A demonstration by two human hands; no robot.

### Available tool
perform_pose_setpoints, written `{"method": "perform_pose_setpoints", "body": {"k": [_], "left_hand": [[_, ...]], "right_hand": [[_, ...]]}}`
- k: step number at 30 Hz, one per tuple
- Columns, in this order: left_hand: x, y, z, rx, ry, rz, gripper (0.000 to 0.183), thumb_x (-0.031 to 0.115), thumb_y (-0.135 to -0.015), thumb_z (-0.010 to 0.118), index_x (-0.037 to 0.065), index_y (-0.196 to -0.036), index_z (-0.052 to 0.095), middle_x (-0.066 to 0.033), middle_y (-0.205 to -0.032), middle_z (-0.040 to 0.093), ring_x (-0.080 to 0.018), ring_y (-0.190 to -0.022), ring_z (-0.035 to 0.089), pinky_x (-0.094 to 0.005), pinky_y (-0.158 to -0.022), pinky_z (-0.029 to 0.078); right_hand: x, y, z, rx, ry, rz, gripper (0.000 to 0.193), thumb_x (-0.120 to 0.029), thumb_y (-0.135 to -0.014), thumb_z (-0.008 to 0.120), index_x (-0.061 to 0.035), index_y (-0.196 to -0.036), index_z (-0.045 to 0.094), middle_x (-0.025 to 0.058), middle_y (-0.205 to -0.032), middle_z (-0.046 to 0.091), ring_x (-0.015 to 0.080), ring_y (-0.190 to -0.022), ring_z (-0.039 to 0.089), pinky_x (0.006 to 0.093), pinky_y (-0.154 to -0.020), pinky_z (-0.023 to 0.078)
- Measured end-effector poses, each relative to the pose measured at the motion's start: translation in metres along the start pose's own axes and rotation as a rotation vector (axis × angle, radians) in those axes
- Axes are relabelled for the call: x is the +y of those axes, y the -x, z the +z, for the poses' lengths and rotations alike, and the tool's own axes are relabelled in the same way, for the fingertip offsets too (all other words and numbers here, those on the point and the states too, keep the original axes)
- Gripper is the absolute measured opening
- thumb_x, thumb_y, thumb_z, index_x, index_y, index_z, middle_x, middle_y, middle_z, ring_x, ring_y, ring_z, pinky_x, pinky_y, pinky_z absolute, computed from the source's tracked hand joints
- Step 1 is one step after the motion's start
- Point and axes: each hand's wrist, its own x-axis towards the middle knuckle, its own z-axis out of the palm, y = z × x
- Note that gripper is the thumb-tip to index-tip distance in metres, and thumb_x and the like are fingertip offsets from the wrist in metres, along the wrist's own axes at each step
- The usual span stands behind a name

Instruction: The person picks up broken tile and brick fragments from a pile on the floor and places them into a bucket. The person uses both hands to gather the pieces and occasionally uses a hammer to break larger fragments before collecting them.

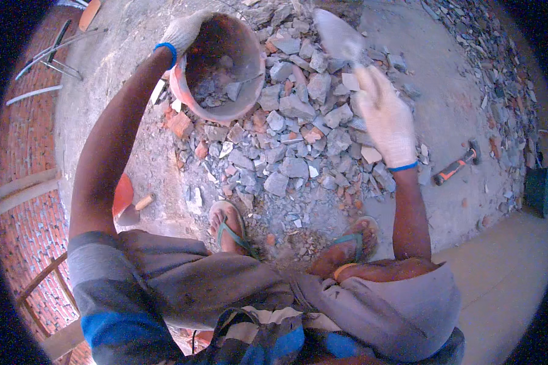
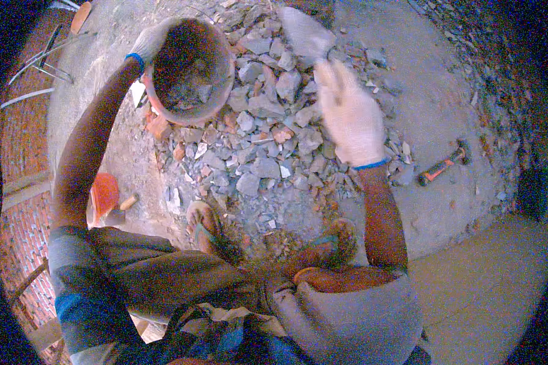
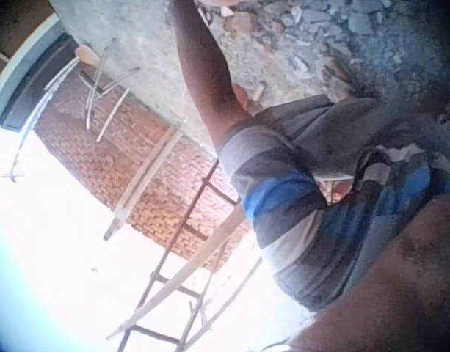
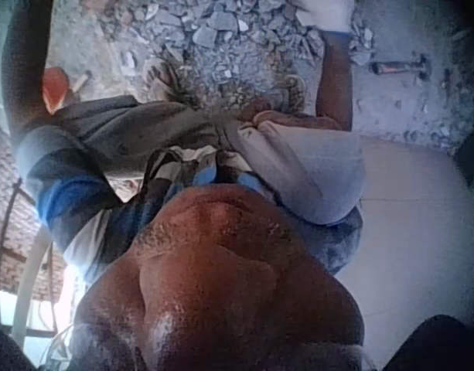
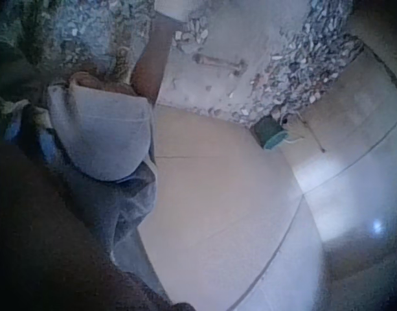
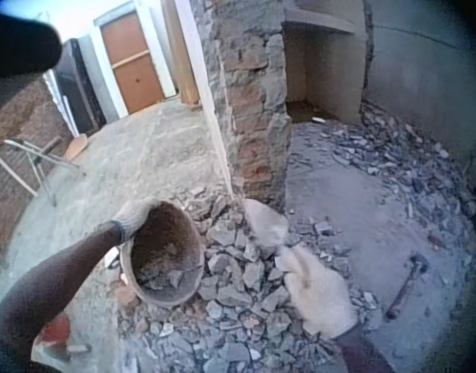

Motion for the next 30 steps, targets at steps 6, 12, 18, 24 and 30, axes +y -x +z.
{"method": "perform_pose_setpoints", "body": {"k": [6, 12, 18, 24, 30], "left_hand": [[-0.018, -0.012, 0.015, -0.035, 0.136, -0.201, 0.043, 0.037, -0.108, 0.046, 0.012, -0.134, 0.07, -0.0179, -0.13, 0.072, -0.0327, -0.123, 0.066, -0.0427, -0.108, 0.048], [-0.019, -0.013, 0.006, -0.075, 0.215, -0.323, 0.044, 0.034, -0.108, 0.044, 0.012, -0.14, 0.066, -0.0163, -0.14, 0.067, -0.0332, -0.131, 0.062, -0.0422, -0.112, 0.045], [-0.014, -0.01, 0.004, -0.078, 0.159, -0.326, 0.044, 0.034, -0.108, 0.044, 0.012, -0.138, 0.067, -0.0149, -0.138, 0.069, -0.0295, -0.13, 0.063, -0.0392, -0.112, 0.044], [-0.009, -0.011, 0.003, -0.085, 0.294, -0.368, 0.043, 0.033, -0.107, 0.045, 0.012, -0.138, 0.067, -0.0149, -0.137, 0.07, -0.0292, -0.127, 0.064, -0.0393, -0.111, 0.046], [-0.012, -0.011, 0.005, -0.068, 0.215, -0.249, 0.042, 0.034, -0.107, 0.045, 0.012, -0.136, 0.068, -0.0153, -0.136, 0.07, -0.0301, -0.125, 0.066, -0.04, -0.108, 0.047]], "right_hand": [[0.169, 0.022, -0.058, 0.221, 0.323, 0.366, 0.059, -0.041, -0.1, 0.062, -0.0048, -0.147, 0.056, 0.0242, -0.139, 0.064, 0.0414, -0.13, 0.061, 0.0464, -0.107, 0.049], [0.281, 0.034, -0.091, 0.299, 0.319, 0.443, 0.06, -0.05, -0.099, 0.061, -0.0067, -0.141, 0.063, 0.0256, -0.137, 0.065, 0.0437, -0.127, 0.062, 0.0472, -0.107, 0.048], [0.245, 0.034, -0.074, -0.096, 0.172, 0.346, 0.061, -0.048, -0.099, 0.063, -0.008, -0.144, 0.061, 0.0215, -0.139, 0.065, 0.042, -0.128, 0.062, 0.0455, -0.109, 0.048], [0.199, 0.042, -0.036, -0.146, 0.012, 0.253, 0.056, -0.04, -0.099, 0.065, -0.0094, -0.146, 0.06, 0.0191, -0.141, 0.066, 0.034, -0.131, 0.062, 0.0405, -0.109, 0.048], [0.174, 0.051, -0.051, -0.105, -0.15, 0.289, 0.056, -0.04, -0.098, 0.066, -0.008, -0.144, 0.062, 0.0197, -0.139, 0.067, 0.0355, -0.132, 0.062, 0.0408, -0.11, 0.048]]}}
